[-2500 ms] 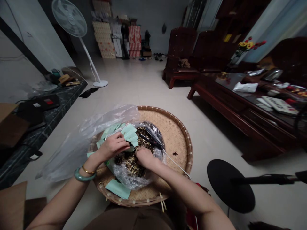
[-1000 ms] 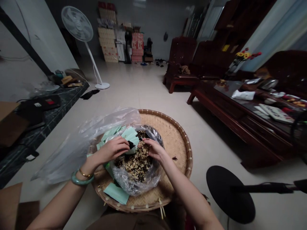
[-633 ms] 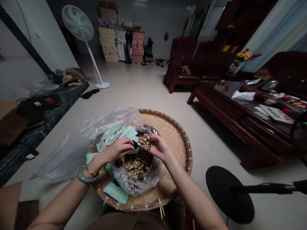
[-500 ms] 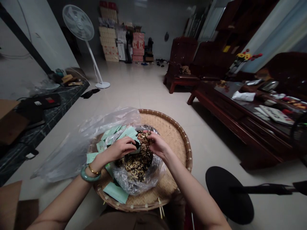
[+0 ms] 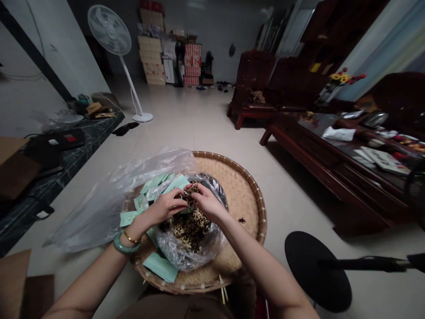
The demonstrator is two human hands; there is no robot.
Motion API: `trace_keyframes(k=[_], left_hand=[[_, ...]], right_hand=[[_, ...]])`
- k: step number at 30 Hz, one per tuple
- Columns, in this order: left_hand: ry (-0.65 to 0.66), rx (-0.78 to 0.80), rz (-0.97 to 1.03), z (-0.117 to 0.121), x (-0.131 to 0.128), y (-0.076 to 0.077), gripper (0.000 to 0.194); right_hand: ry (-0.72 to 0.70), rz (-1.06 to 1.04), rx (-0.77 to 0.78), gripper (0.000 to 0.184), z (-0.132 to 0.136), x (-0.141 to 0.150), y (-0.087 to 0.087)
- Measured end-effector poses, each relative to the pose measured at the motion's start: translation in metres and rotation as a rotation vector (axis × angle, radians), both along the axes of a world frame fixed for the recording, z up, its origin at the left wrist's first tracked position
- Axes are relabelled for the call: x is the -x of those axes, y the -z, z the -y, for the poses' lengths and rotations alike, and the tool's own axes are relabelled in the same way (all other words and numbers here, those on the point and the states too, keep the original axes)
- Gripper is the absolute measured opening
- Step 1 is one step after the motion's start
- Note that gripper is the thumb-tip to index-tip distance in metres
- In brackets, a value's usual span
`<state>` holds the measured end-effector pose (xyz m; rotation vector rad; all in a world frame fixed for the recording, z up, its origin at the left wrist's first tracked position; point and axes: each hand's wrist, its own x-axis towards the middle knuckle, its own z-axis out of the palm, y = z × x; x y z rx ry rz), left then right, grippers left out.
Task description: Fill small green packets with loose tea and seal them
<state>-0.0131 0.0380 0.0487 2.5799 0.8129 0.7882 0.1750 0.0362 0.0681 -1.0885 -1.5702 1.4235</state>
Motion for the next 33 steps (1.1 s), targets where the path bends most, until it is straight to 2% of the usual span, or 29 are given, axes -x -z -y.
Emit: trace_keyframes(k=[3, 7, 12, 14, 17, 20, 22, 24, 27, 33], left_hand=[[-0.008, -0.015, 0.004, 0.001, 0.000, 0.000, 0.015], [-0.005, -0.022, 0.012, 0.001, 0.000, 0.001, 0.016], [0.006, -0.077, 0.048, 0.003, 0.004, 0.001, 0.016], [0.005, -0.110, 0.048, 0.005, 0.007, 0.002, 0.015], [0.017, -0.130, 0.047, 0.009, 0.011, 0.003, 0.015], [0.029, -0.122, 0.046, 0.014, 0.015, 0.005, 0.016], [0.027, -0.104, 0.032, 0.017, 0.016, 0.007, 0.016], [0.018, -0.096, 0.014, 0.021, 0.018, 0.008, 0.016], [0.016, -0.108, 0.003, 0.028, 0.022, 0.011, 0.016], [0.047, -0.123, 0.007, 0.036, 0.026, 0.013, 0.016]], right_hand=[[0.001, -0.120, 0.101, 0.029, 0.000, -0.001, 0.002], [0.019, -0.138, 0.059, 0.027, -0.002, -0.003, 0.004], [0.141, -0.223, 0.139, 0.025, -0.004, -0.015, 0.010], [0.132, -0.161, 0.128, 0.023, -0.002, -0.024, 0.013], [0.012, 0.049, 0.002, 0.035, 0.006, -0.034, 0.016], [-0.081, 0.277, -0.279, 0.044, 0.019, -0.034, 0.014], [-0.142, 0.422, -0.479, 0.037, 0.025, -0.030, 0.013], [-0.216, 0.531, -0.587, 0.025, 0.030, -0.025, 0.015], [-0.258, 0.573, -0.630, 0.021, 0.034, -0.023, 0.021], [-0.186, 0.413, -0.617, 0.020, 0.040, -0.039, 0.023]])
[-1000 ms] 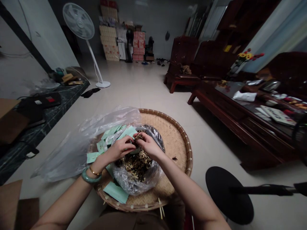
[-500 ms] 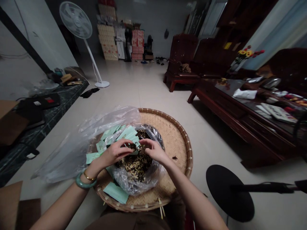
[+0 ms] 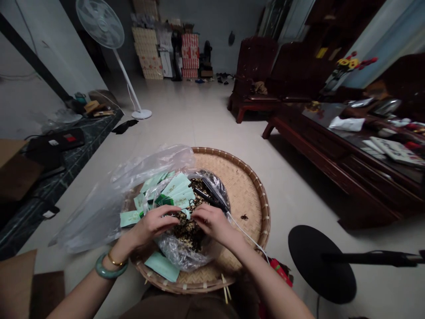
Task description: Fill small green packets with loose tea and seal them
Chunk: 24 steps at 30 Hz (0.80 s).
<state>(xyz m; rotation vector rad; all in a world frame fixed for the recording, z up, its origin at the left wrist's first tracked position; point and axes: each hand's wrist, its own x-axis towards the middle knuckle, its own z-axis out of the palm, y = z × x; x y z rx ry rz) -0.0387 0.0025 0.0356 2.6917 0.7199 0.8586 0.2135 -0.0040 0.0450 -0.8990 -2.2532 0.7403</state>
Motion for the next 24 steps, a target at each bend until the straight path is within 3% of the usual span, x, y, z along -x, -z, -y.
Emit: trace_keyframes(k=[5, 9, 11, 13, 15, 18, 20, 24], left_hand=[[0.019, 0.008, 0.043, -0.006, -0.004, -0.001, 0.017], [0.021, 0.081, 0.149, -0.014, -0.011, 0.000, 0.017], [-0.123, 0.195, 0.247, -0.017, -0.014, 0.003, 0.025], [-0.274, 0.388, 0.323, -0.019, -0.016, 0.009, 0.052], [-0.295, 0.644, 0.343, -0.019, -0.019, 0.018, 0.068], [-0.260, 1.001, 0.333, -0.019, -0.024, 0.028, 0.053], [-0.254, 1.129, 0.305, -0.017, -0.026, 0.028, 0.043], [-0.267, 1.119, 0.217, -0.015, -0.027, 0.019, 0.028]], right_hand=[[0.014, 0.117, -0.114, 0.031, 0.002, 0.001, -0.006], [0.000, 0.117, -0.040, 0.019, -0.010, 0.013, -0.005], [0.074, 0.012, 0.035, 0.018, -0.019, 0.016, -0.005], [0.166, -0.100, 0.121, 0.018, -0.027, 0.015, -0.005], [0.238, -0.207, 0.233, 0.021, -0.033, 0.011, -0.005], [0.291, -0.328, 0.453, 0.029, -0.036, 0.005, -0.004], [0.317, -0.342, 0.553, 0.033, -0.037, 0.000, -0.002], [0.312, -0.223, 0.564, 0.033, -0.041, -0.009, -0.002]])
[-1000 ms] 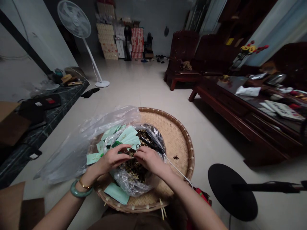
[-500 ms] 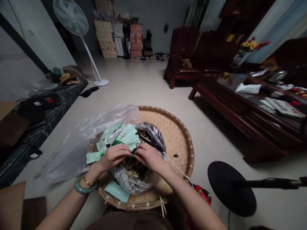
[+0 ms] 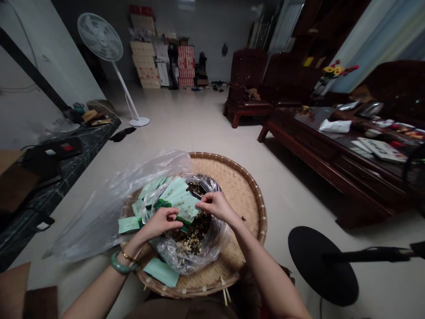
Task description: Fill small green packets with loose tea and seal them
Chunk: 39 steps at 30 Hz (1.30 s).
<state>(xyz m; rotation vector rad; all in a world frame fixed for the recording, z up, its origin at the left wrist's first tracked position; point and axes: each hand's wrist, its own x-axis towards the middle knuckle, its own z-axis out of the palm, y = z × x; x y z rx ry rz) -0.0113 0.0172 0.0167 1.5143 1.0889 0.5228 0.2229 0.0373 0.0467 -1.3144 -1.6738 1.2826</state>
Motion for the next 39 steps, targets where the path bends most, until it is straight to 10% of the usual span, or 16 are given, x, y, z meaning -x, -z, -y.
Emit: trace_keyframes(k=[13, 20, 24, 30, 39], left_hand=[[-0.125, -0.243, -0.018, 0.001, -0.022, -0.009, 0.025], [-0.086, -0.193, -0.012, 0.003, -0.027, -0.006, 0.019], [-0.025, -0.144, -0.009, 0.004, -0.026, -0.010, 0.013], [-0.001, -0.006, 0.102, 0.008, -0.022, -0.010, 0.025], [-0.070, -0.371, 0.163, 0.024, -0.009, -0.010, 0.029]], right_hand=[[-0.188, 0.218, -0.508, 0.013, 0.023, 0.009, -0.022], [-0.174, 0.182, -0.560, 0.036, 0.017, 0.018, -0.029], [-0.280, 0.095, -0.434, 0.011, 0.006, 0.029, -0.024], [0.017, -0.096, -0.233, 0.014, -0.007, 0.024, -0.013], [-0.232, 0.019, -0.620, 0.019, 0.045, 0.006, -0.042]])
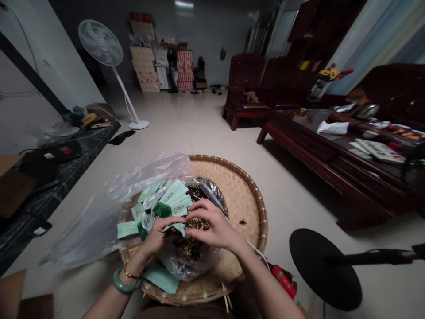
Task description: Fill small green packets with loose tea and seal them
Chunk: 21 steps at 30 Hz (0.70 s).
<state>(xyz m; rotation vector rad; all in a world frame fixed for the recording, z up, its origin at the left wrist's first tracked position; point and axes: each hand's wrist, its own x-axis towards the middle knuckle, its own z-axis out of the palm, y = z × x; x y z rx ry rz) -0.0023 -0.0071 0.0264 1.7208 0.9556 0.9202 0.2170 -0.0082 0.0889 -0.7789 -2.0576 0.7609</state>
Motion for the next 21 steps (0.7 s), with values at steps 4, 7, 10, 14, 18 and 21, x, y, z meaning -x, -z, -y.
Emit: trace_keyframes(k=[4, 7, 10, 14, 18, 21], left_hand=[[0.025, -0.021, -0.034, 0.006, 0.004, -0.001, 0.026], [0.019, -0.002, -0.039, 0.006, 0.004, -0.003, 0.026], [0.036, 0.022, -0.050, 0.004, 0.002, -0.005, 0.024], [0.049, 0.110, -0.092, -0.002, -0.002, -0.004, 0.016], [0.040, 0.222, -0.035, -0.012, -0.005, -0.003, 0.032], [0.010, 0.318, 0.069, -0.015, -0.009, -0.004, 0.046]], right_hand=[[-0.076, 0.043, -0.113, 0.019, 0.024, 0.004, -0.013], [-0.065, 0.099, -0.186, 0.019, 0.029, 0.006, -0.018], [-0.052, 0.288, -0.271, 0.023, 0.025, 0.009, -0.020], [-0.007, 0.509, -0.280, 0.019, 0.008, 0.015, -0.017], [-0.024, 0.501, -0.106, 0.024, -0.020, 0.017, -0.010], [-0.032, 0.400, 0.076, 0.035, -0.041, 0.016, -0.001]])
